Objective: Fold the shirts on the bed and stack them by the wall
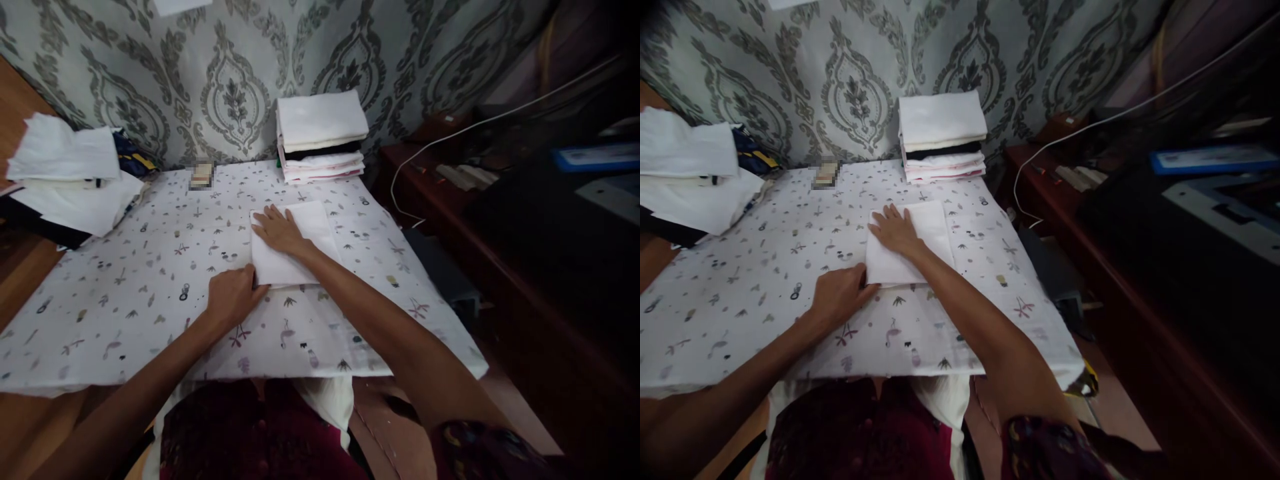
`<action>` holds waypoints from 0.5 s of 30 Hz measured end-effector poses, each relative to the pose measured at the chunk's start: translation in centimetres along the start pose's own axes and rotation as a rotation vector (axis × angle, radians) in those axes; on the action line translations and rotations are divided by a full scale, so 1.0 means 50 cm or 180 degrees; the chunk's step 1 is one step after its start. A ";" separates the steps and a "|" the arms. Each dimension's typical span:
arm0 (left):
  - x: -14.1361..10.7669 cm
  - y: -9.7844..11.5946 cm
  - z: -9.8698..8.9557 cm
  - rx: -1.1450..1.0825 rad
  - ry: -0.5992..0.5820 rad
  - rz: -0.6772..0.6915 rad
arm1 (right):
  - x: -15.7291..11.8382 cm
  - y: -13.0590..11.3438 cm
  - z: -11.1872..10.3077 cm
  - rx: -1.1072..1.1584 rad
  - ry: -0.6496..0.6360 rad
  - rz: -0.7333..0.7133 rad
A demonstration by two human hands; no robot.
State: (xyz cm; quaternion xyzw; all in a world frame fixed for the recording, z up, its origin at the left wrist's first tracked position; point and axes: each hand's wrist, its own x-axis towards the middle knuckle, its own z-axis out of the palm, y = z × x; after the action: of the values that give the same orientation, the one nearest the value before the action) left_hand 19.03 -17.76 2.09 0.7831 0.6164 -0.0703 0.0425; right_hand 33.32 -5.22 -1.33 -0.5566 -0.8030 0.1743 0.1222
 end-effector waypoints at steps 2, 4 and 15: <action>-0.002 0.007 0.000 0.0119 -0.0020 -0.0072 | 0.001 0.004 0.007 -0.0045 0.0028 0.0000; -0.011 0.012 0.001 0.0169 -0.0044 -0.0150 | 0.002 0.008 0.011 -0.0064 0.0061 0.0007; -0.055 0.019 0.012 0.0177 -0.0260 -0.0111 | 0.003 0.007 0.019 -0.0134 0.0186 0.0075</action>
State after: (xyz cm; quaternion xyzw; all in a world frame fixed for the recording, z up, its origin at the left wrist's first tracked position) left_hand 19.30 -20.71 1.91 0.7696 0.6255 -0.1201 0.0446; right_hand 33.20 -5.12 -2.33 -0.5734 -0.7960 0.1425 0.1318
